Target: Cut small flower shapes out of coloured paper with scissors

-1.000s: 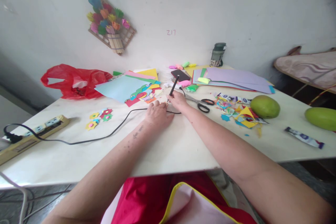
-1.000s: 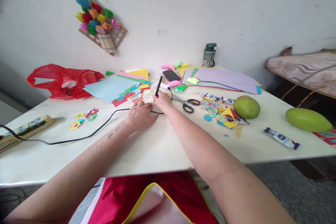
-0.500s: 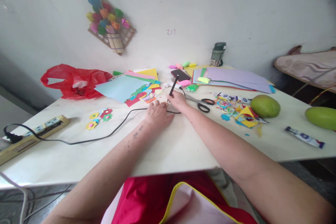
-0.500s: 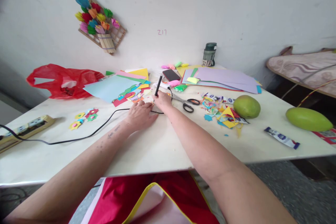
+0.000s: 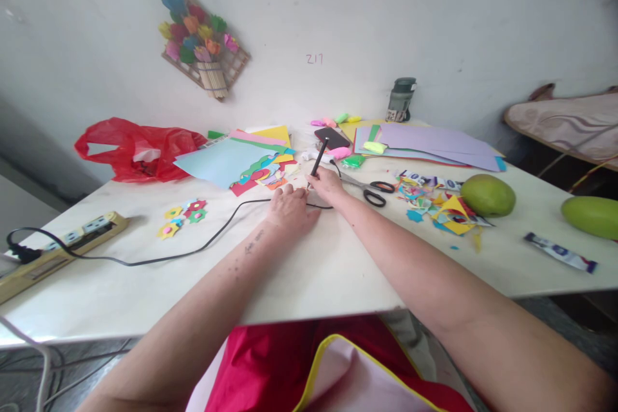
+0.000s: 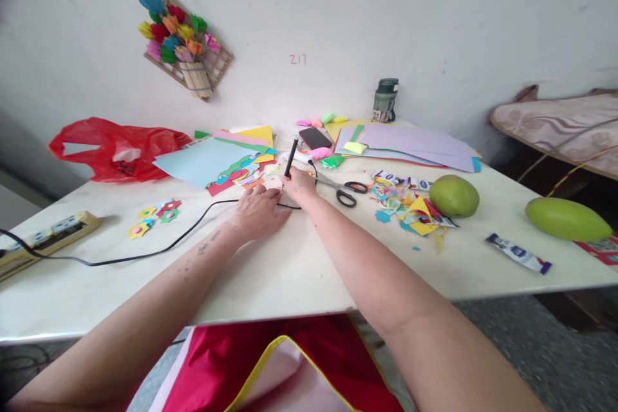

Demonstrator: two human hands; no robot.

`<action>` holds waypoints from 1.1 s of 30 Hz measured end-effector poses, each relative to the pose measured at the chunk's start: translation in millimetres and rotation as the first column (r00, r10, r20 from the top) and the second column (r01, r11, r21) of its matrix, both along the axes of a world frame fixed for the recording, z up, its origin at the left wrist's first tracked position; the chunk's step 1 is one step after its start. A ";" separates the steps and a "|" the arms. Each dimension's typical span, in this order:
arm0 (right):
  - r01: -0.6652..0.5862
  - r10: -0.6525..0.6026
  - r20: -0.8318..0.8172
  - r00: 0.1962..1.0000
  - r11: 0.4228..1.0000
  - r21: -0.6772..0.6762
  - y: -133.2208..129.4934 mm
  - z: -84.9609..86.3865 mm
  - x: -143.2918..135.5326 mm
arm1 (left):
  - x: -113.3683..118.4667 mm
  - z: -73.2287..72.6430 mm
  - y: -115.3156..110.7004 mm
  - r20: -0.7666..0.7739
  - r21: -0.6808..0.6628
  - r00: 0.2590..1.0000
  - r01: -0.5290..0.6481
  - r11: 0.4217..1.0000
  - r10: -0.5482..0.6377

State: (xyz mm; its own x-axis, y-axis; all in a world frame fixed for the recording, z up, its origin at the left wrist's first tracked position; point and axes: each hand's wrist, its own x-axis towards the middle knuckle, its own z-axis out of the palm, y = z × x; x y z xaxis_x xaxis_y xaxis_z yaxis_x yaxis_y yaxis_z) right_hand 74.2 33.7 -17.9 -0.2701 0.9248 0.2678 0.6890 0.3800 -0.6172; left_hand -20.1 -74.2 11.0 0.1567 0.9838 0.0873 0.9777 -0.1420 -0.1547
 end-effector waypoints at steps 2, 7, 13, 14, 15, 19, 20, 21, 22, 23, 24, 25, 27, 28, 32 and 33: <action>-0.003 0.003 0.004 1.000 1.000 -0.002 -0.8 0.9 0.3 | 0.3 0.1 0.2 0.003 -0.001 1.000 -0.002 1.000 0.002; -0.014 0.014 -0.005 1.000 1.000 0.006 -0.2 0.1 0.1 | 0.6 0.5 0.4 0.001 -0.001 1.000 -0.004 1.000 0.004; -0.012 0.012 -0.016 1.000 1.000 0.005 1.0 -1.5 -0.9 | 0.1 0.6 0.4 0.004 0.002 1.000 0.000 1.000 0.000; -0.012 0.012 -0.015 1.000 1.000 0.004 0.9 -1.2 -0.9 | -0.1 0.4 0.4 0.005 0.003 1.000 0.000 1.000 0.000; -0.012 0.012 -0.014 1.000 1.000 0.003 0.7 -0.9 -0.8 | -0.3 0.2 0.4 0.006 0.003 1.000 -0.001 1.000 0.001; -0.014 0.014 -0.011 1.000 1.000 -0.001 -0.2 0.3 -0.2 | -0.9 -0.8 0.8 0.008 0.010 1.000 0.006 1.000 -0.006; -0.014 0.014 -0.010 1.000 1.000 -0.003 -0.4 0.4 -0.1 | -0.9 -0.9 0.9 0.007 0.009 1.000 0.007 1.000 -0.007; -0.014 0.014 -0.010 1.000 1.000 -0.004 -0.5 0.5 0.0 | -0.8 -0.8 0.9 0.007 0.007 1.000 0.006 1.000 -0.006; -0.013 0.013 -0.010 1.000 1.000 -0.005 -0.6 0.6 0.0 | -0.6 -0.6 0.9 0.007 0.003 1.000 0.004 1.000 -0.004; -0.012 0.012 -0.010 1.000 1.000 -0.005 -0.6 0.7 0.0 | -0.5 -0.3 0.9 0.007 -0.002 1.000 0.001 1.000 -0.001; -0.011 0.011 -0.010 1.000 1.000 -0.005 -0.7 0.8 -0.1 | -0.3 -0.1 0.8 0.008 -0.006 1.000 -0.001 1.000 0.001; -0.011 0.011 -0.009 1.000 1.000 -0.004 -0.7 0.9 -0.1 | -0.1 0.2 0.8 0.008 -0.008 1.000 -0.002 1.000 0.002; -0.012 0.012 -0.007 1.000 1.000 -0.003 -0.6 1.3 -0.2 | 0.0 0.4 0.8 0.006 -0.006 1.000 -0.001 1.000 0.001; -0.014 0.014 -0.006 1.000 1.000 -0.003 -0.6 1.4 -0.2 | 0.0 0.3 0.8 0.005 -0.004 1.000 0.001 1.000 -0.001; -0.018 0.018 -0.017 1.000 1.000 -0.003 -0.2 0.5 -0.2 | -0.2 -0.5 1.2 0.003 -0.002 1.000 0.001 1.000 -0.001; -0.019 0.019 -0.020 1.000 1.000 -0.003 0.1 0.1 -0.2 | -0.3 -0.6 1.2 0.005 -0.001 1.000 -0.001 1.000 0.001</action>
State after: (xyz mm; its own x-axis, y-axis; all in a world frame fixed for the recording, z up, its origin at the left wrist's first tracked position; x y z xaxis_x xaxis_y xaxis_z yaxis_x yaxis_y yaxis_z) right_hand 74.0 33.8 -17.9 -0.2822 0.9206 0.2700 0.6692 0.3906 -0.6321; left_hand -20.3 -73.0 10.4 0.1554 0.9840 0.0868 0.9786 -0.1413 -0.1494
